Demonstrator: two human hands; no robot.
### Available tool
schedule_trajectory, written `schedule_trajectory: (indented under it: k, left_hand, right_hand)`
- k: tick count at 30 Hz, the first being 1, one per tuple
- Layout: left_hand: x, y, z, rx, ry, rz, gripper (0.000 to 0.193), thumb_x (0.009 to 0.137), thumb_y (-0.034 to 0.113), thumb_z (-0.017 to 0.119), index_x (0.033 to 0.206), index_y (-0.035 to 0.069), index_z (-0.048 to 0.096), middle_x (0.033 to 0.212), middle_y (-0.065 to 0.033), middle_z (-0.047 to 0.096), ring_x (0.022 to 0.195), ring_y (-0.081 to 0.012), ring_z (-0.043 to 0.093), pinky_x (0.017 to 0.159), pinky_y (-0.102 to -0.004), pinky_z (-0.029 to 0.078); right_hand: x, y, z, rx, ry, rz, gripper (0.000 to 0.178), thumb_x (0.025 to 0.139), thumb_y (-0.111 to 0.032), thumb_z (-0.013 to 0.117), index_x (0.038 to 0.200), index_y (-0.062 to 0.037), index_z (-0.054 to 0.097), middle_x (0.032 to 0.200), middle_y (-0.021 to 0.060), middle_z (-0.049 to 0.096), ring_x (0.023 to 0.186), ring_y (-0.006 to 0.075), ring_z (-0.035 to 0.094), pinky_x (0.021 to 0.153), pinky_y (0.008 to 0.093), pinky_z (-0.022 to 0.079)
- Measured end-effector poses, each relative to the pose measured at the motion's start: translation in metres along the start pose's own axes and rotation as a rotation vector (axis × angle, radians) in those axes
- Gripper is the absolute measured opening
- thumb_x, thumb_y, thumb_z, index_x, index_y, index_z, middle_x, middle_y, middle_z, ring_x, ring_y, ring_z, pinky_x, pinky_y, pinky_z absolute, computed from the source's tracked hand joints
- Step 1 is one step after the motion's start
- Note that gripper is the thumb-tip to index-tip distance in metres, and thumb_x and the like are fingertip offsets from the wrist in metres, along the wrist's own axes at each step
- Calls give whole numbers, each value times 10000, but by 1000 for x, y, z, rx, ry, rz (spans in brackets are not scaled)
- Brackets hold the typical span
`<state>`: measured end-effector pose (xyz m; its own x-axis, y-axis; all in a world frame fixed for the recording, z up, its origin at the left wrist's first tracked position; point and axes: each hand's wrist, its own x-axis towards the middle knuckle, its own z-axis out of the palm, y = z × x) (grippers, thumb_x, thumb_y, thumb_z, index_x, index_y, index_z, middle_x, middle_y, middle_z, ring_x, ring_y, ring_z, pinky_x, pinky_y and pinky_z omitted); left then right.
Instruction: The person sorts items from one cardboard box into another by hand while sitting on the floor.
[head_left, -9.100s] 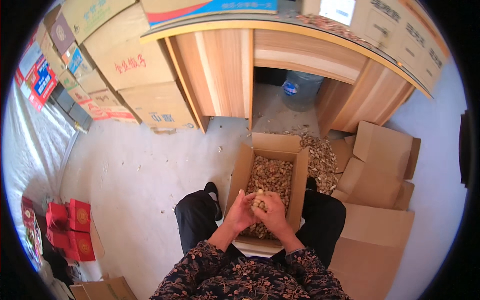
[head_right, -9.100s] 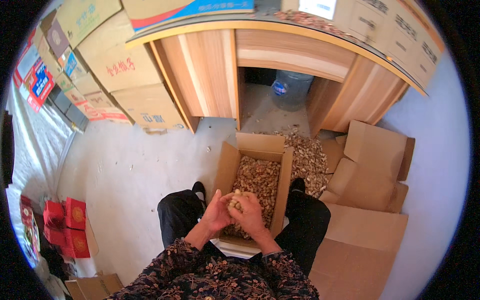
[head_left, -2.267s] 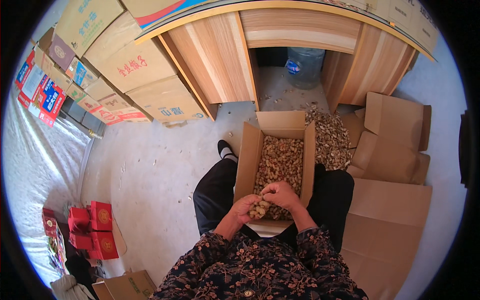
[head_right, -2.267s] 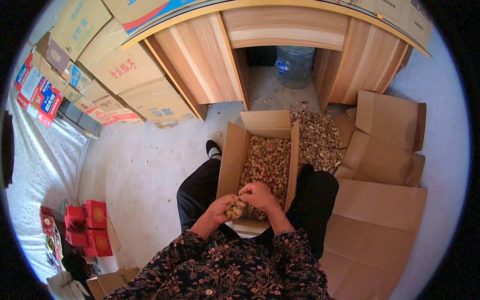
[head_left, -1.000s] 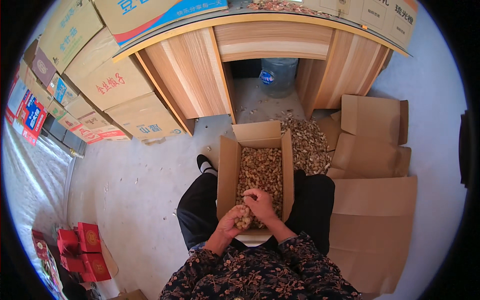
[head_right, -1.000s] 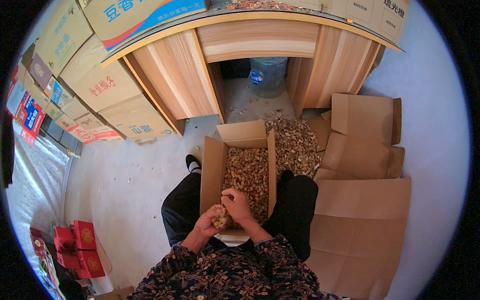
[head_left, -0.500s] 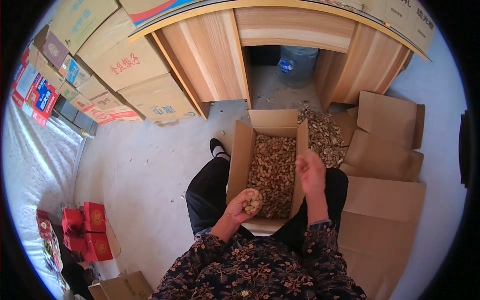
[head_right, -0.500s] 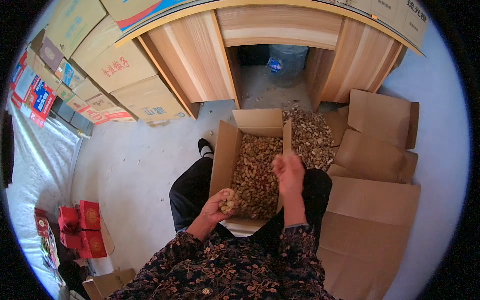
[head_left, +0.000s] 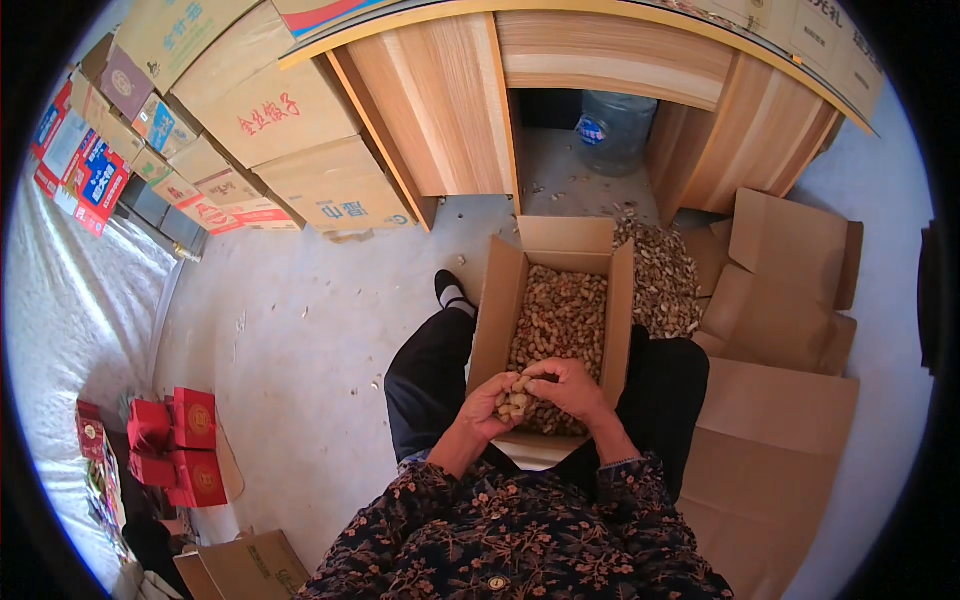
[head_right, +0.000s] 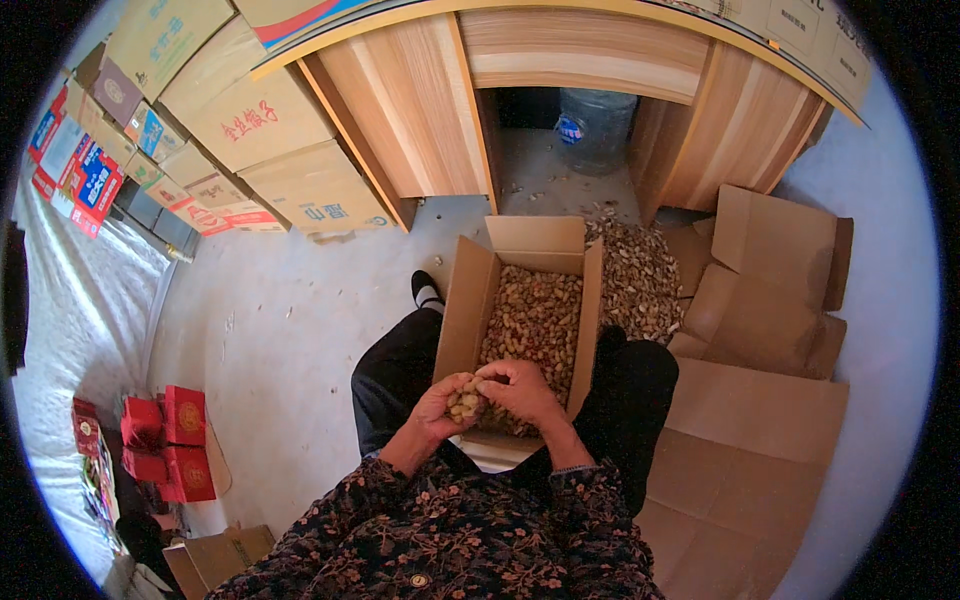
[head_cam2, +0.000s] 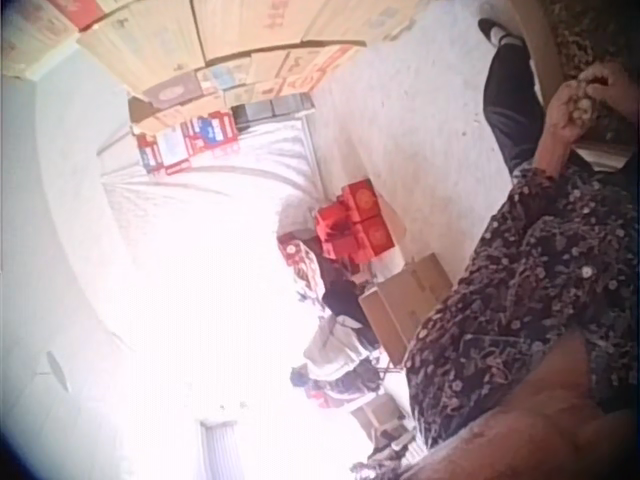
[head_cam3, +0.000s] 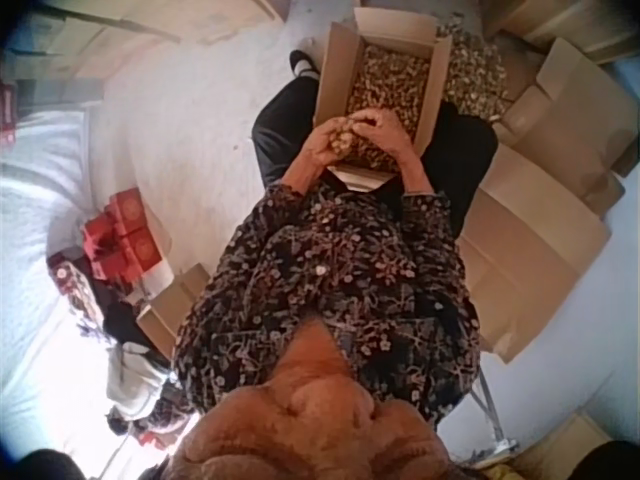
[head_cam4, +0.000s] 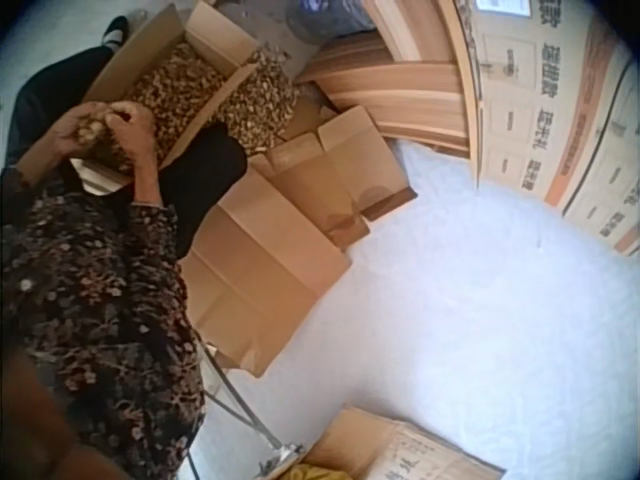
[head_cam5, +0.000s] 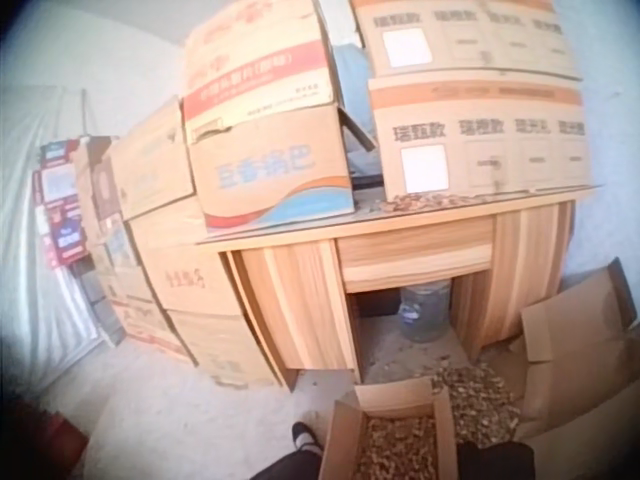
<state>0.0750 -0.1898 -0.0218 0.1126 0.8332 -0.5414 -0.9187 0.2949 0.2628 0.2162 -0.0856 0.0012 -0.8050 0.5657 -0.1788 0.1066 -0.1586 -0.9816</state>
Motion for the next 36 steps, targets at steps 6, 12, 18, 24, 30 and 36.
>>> schedule_trajectory:
  k: [6, 12, 18, 24, 30, 36]
  left_hand:
    - [-2, -2, 10, 0, 21, 84, 119, 793, 181, 581, 861, 88, 555, 801, -17, 588, 657, -134, 571, 523, -253, 471]
    - [0, -5, 15, 66, 4, 125, 124, 786, 185, 570, 888, 126, 528, 758, 26, 562, 614, -92, 545, 458, -220, 441]
    - [4, -3, 2, 54, 56, 127, 97, 767, 152, 589, 839, 112, 538, 743, 1, 564, 614, -120, 560, 449, -237, 453]
    - [1, 0, 2, 134, 91, 115, 118, 743, 24, 571, 852, 51, 536, 815, -60, 583, 691, -176, 584, 627, -328, 506]
    - [-1, -1, 2, 225, 90, 84, 135, 736, -4, 578, 853, 36, 526, 798, -62, 580, 674, -183, 587, 610, -335, 510]
    - [-7, 0, 7, 230, 134, 84, 158, 724, -12, 589, 863, 36, 531, 784, -57, 579, 662, -181, 589, 599, -334, 514]
  right_hand:
    - [1, 2, 4, 5, 253, 67, 177, 766, -131, 602, 869, 11, 620, 761, 26, 603, 704, 90, 541, 625, 245, 442]
    - [1, 4, 20, -565, 364, -331, 171, 770, -146, 597, 800, 20, 624, 657, 34, 579, 628, 87, 519, 569, 259, 423]
    - [1, 3, 15, -295, 245, -97, 191, 791, -157, 566, 839, 16, 629, 660, 38, 577, 600, 85, 511, 549, 256, 418]
    - [1, -6, 8, -20, 85, 100, 241, 790, -168, 575, 936, 20, 607, 750, 23, 596, 656, 90, 532, 596, 241, 437]
    - [2, -1, 3, 33, 43, 157, 180, 772, -120, 575, 890, 4, 630, 695, -11, 559, 593, 48, 475, 531, 190, 388]
    - [1, -6, 4, 44, 28, 172, 168, 759, -97, 569, 874, 6, 633, 702, -2, 578, 602, 58, 496, 552, 199, 410]
